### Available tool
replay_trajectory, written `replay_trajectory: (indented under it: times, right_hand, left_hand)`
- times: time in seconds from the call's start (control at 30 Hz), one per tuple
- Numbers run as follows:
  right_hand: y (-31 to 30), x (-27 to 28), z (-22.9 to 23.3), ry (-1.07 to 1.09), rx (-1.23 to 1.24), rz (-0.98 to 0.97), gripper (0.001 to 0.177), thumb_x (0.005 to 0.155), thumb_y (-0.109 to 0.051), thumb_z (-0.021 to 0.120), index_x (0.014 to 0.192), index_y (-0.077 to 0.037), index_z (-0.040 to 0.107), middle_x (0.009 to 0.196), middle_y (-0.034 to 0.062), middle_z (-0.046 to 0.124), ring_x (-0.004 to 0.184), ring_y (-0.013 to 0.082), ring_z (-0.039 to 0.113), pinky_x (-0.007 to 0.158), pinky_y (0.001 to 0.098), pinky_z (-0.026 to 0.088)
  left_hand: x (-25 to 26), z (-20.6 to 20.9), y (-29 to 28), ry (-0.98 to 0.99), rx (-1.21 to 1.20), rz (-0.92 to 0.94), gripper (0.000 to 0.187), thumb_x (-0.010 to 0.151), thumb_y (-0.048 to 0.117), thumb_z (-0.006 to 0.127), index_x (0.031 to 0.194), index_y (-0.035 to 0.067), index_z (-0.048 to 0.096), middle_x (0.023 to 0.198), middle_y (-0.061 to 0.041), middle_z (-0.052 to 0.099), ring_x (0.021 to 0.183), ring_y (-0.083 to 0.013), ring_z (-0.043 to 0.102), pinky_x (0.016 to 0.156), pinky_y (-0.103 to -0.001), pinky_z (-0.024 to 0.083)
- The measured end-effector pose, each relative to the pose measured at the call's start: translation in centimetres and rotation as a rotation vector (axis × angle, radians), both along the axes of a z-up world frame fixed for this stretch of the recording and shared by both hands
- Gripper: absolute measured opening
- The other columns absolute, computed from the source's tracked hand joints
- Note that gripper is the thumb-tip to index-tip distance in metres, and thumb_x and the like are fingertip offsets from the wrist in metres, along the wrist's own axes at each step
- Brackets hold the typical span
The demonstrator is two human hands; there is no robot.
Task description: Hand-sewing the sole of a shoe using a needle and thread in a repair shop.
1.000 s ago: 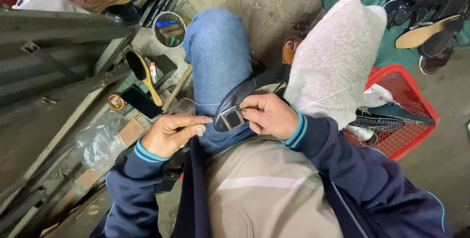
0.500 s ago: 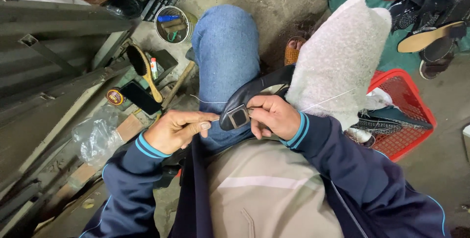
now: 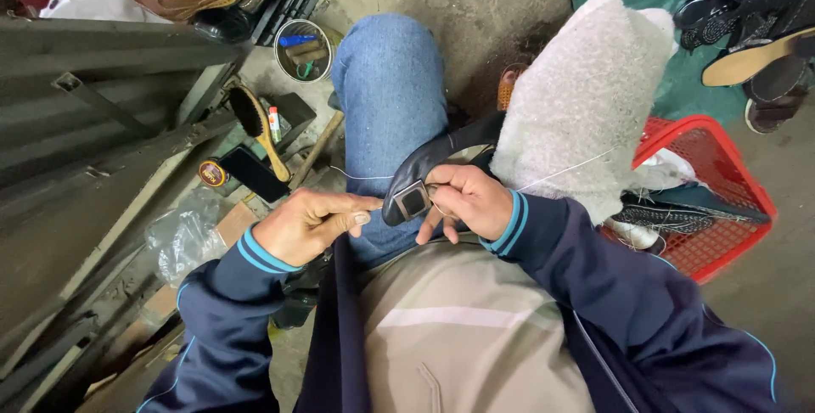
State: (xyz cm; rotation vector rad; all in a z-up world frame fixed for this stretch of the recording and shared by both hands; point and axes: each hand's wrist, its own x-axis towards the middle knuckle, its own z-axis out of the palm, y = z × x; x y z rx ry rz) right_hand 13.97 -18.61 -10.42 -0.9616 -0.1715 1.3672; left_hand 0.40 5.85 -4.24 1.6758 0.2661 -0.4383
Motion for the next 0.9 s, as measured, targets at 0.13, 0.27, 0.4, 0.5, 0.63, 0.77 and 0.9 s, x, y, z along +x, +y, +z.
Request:
replay_trajectory:
  times: [0.13, 0.27, 0.4, 0.5, 0.63, 0.77, 0.9]
  right_hand:
    - [-0.9, -0.5, -2.7, 0.043, 0.073, 0.016, 0.032, 0.098, 0.005, 0.04, 0.124, 0.017, 0.054, 0.095, 0.0374, 0.071, 0.084, 0.0473, 0.077, 0.047, 0.0323, 0.064]
    - [-0.8, -0.3, -2.1, 0.078, 0.108, 0.024, 0.032, 0.1, 0.003, 0.039, 0.126, 0.016, 0.052, 0.113, 0.0395, 0.069, 0.093, 0.0505, 0.074, 0.052, 0.0358, 0.068]
    - [-0.9, -0.6, -2.8, 0.143, 0.117, 0.016, 0.032, 0.101, 0.0, 0.039, 0.128, 0.013, 0.051, 0.12, 0.0387, 0.067, 0.097, 0.0522, 0.073, 0.056, 0.0389, 0.069]
    - [-1.1, -0.9, -2.5, 0.227, 0.081, -0.024, 0.024, 0.101, 0.004, 0.041, 0.121, 0.013, 0.051, 0.118, 0.0345, 0.067, 0.093, 0.0538, 0.074, 0.052, 0.04, 0.068]
    - [-2.0, -0.6, -2.8, 0.18, 0.059, -0.011, 0.028, 0.101, 0.004, 0.041, 0.124, 0.016, 0.052, 0.112, 0.0331, 0.069, 0.087, 0.0523, 0.076, 0.048, 0.0382, 0.067]
    - [-3.1, 0.7, -3.1, -0.069, -0.005, 0.047, 0.029, 0.097, 0.005, 0.054, 0.125, 0.014, 0.06, 0.111, 0.0289, 0.072, 0.082, 0.0443, 0.078, 0.043, 0.0319, 0.066]
    - [-3.1, 1.7, -1.2, -0.416, -0.174, 0.053, 0.023, 0.089, -0.001, 0.074, 0.112, -0.002, 0.078, 0.092, 0.0174, 0.081, 0.072, 0.0228, 0.08, 0.046, 0.022, 0.062]
  left_hand:
    - [0.3, 1.5, -1.2, 0.001, 0.087, 0.013, 0.028, 0.095, 0.011, 0.066, 0.12, 0.015, 0.079, 0.067, -0.01, 0.076, 0.053, -0.0162, 0.062, 0.05, -0.032, 0.052]
    - [0.0, 2.6, -2.2, 0.035, 0.269, 0.04, 0.025, 0.095, 0.017, 0.068, 0.118, 0.019, 0.08, 0.066, -0.006, 0.076, 0.057, -0.0186, 0.068, 0.056, -0.033, 0.057]
    - [0.0, 3.8, -3.0, 0.101, 0.398, 0.05, 0.025, 0.096, 0.026, 0.068, 0.117, 0.022, 0.08, 0.069, -0.005, 0.078, 0.063, -0.022, 0.074, 0.061, -0.035, 0.059]
    - [0.5, 4.9, -3.5, 0.029, 0.426, 0.094, 0.023, 0.095, 0.021, 0.068, 0.114, 0.017, 0.08, 0.067, -0.009, 0.076, 0.064, -0.0301, 0.075, 0.06, -0.04, 0.06]
    - [-0.1, 4.6, -4.9, 0.022, 0.515, 0.134, 0.024, 0.096, 0.025, 0.067, 0.116, 0.021, 0.08, 0.068, -0.006, 0.075, 0.065, -0.0294, 0.075, 0.06, -0.04, 0.061]
    - [-0.9, 4.1, -5.8, -0.009, 0.523, 0.222, 0.026, 0.098, 0.023, 0.066, 0.12, 0.018, 0.078, 0.07, -0.006, 0.075, 0.066, -0.0289, 0.075, 0.061, -0.04, 0.061]
    - [-1.3, 3.8, -5.8, -0.032, 0.554, 0.21, 0.025, 0.097, 0.025, 0.065, 0.118, 0.019, 0.078, 0.077, -0.008, 0.077, 0.072, -0.0299, 0.077, 0.063, -0.041, 0.063]
